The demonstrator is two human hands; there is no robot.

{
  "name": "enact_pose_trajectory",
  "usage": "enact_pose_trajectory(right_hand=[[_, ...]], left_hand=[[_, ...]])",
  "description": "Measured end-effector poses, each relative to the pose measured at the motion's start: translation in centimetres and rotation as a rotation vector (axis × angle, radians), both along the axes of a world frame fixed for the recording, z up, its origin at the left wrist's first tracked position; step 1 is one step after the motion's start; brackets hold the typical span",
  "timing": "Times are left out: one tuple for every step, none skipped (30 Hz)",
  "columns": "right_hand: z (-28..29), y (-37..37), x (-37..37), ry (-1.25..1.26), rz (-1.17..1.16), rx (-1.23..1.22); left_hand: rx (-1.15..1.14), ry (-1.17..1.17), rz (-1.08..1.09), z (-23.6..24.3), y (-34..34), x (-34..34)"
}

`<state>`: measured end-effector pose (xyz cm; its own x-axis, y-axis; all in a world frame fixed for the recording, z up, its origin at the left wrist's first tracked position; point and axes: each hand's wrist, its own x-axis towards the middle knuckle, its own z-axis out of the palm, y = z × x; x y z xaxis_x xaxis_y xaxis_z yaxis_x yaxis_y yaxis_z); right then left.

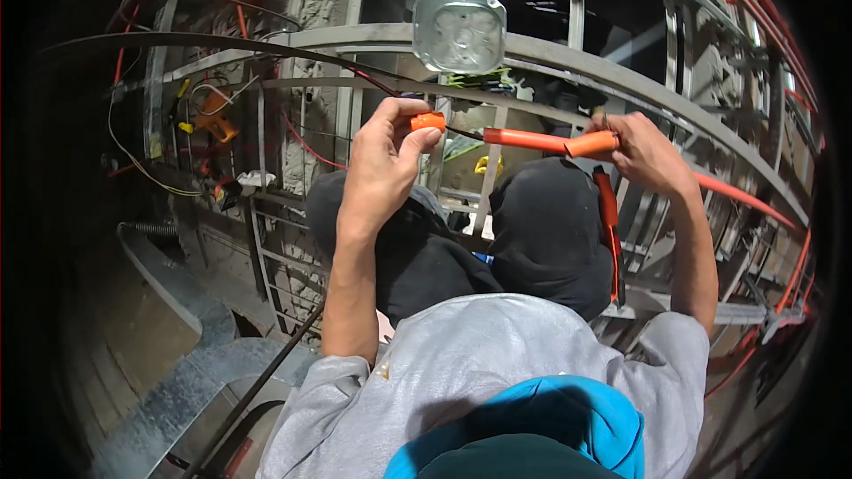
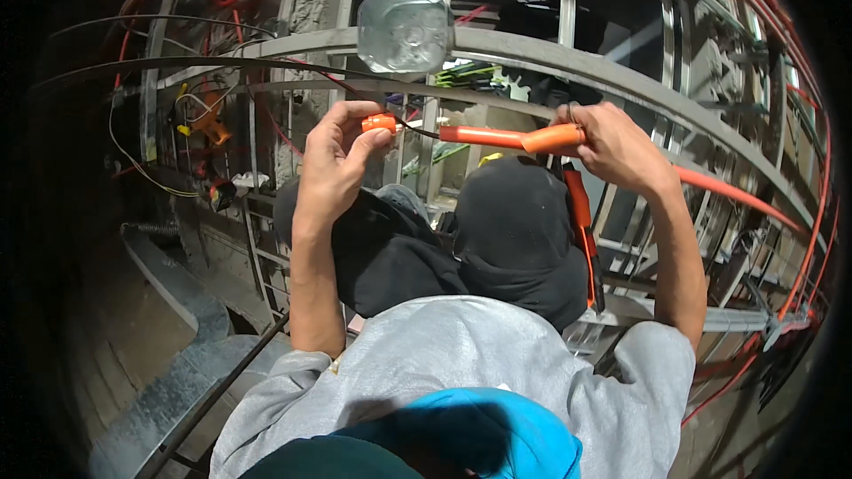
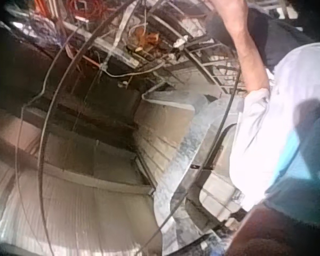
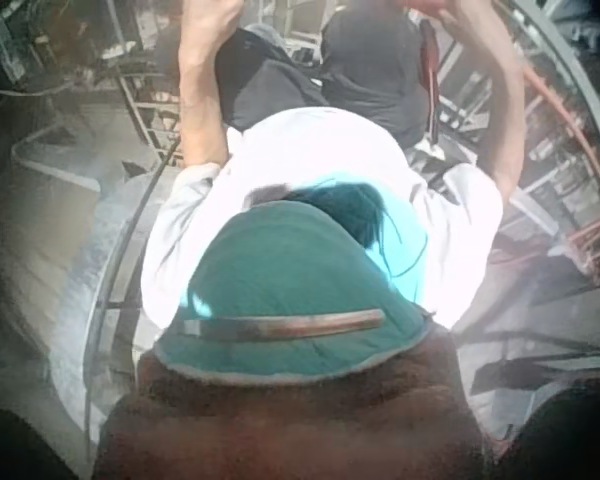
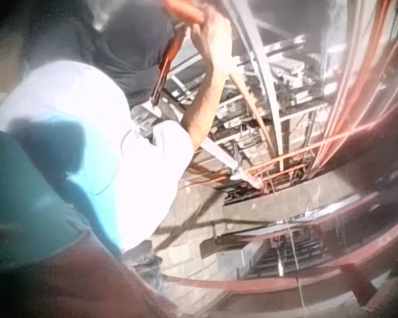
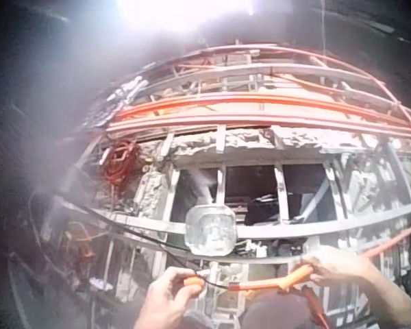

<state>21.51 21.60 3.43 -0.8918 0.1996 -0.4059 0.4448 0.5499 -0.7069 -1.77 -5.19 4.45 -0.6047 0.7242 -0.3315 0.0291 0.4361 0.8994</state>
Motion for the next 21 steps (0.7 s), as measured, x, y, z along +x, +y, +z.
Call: enact_pose_trajectory(right_hand=[[0.8, -0.1, -0.4, -0.073, 0.005, 0.003], [0.9, -0.1, -0.5, -0.072, -0.013, -0.028], [1.1, -0.1, -0.2, -0.053, -0.020, -0.037], [1.1, 0.0, -0.1, -0.035, -0.028, -0.046], [1.1, 0.0, -0.4, -0.032, -0.022, -0.041], [1.1, 0.0, -0.5, -0.009, -0.033, -0.056], [1.2, -0.1, -0.7, 0.014, -0.043, -0.072], [1.4, -0.7, -1.1, 0.137, 0.033, 0.090], [1.7, -1.1, -1.4, 0.270, 0.041, 0.145], [1.6, -1.6, -2.2, 0.430, 0.064, 0.186], [2.4, -2.4, -2.5, 0.413, 0.058, 0.217], [3.8, -3.4, -2.8, 0.407, -0.035, 0.100], [5.2, -4.0, -3.1, 0.387, -0.088, -0.025], [6.3, -4.5, -3.6, 0.363, -0.139, -0.149], [7.1, -5.0, -4.2, 0.399, -0.160, -0.193], [7.5, -5.1, -5.1, 0.405, -0.137, -0.193], [7.7, -5.1, -6.0, 0.474, -0.061, -0.225], [8.1, -5.1, -6.5, 0.534, 0.007, -0.254], [8.1, -5.5, -6.8, 0.509, -0.074, -0.342], [8.5, -4.9, -7.5, 0.507, -0.005, -0.303], [8.5, -4.7, -7.5, 0.508, -0.025, -0.344]], left_hand=[[0.036, -0.019, 0.026, -0.2, 0.1, -0.1], [0.043, -0.007, 0.038, -0.3, 0.2, -0.2], [0.060, 0.031, 0.021, -0.4, 0.3, -0.2], [0.077, 0.067, 0.002, -0.2, 0.5, -0.2], [0.087, 0.085, 0.005, 0.1, 0.6, -0.2], [0.093, 0.083, 0.008, 0.3, 0.7, -0.1], [0.153, 0.032, 0.032, 0.5, 0.6, -0.2], [0.213, -0.018, 0.057, 0.7, 0.4, -0.3], [0.269, -0.108, 0.076, 1.2, 0.2, -0.3], [0.272, -0.082, 0.100, 1.7, 0.1, -0.1], [0.350, -0.127, 0.082, 2.1, 0.5, 0.6], [0.425, -0.167, 0.057, 2.6, 1.0, 1.1], [0.473, -0.055, -0.021, 3.0, 1.5, 1.5], [0.516, 0.058, -0.099, 3.4, 2.2, 1.8], [0.554, 0.139, -0.139, 4.3, 2.8, 2.1], [0.590, 0.214, -0.180, 4.8, 3.4, 2.4], [0.609, 0.309, -0.162, 5.1, 3.9, 2.8], [0.630, 0.395, -0.150, 5.4, 4.2, 3.3], [0.632, 0.477, -0.115, 5.8, 4.3, 3.3], [0.616, 0.519, -0.098, 5.9, 4.1, 2.9], [0.610, 0.509, -0.099, 5.8, 4.1, 3.0]])
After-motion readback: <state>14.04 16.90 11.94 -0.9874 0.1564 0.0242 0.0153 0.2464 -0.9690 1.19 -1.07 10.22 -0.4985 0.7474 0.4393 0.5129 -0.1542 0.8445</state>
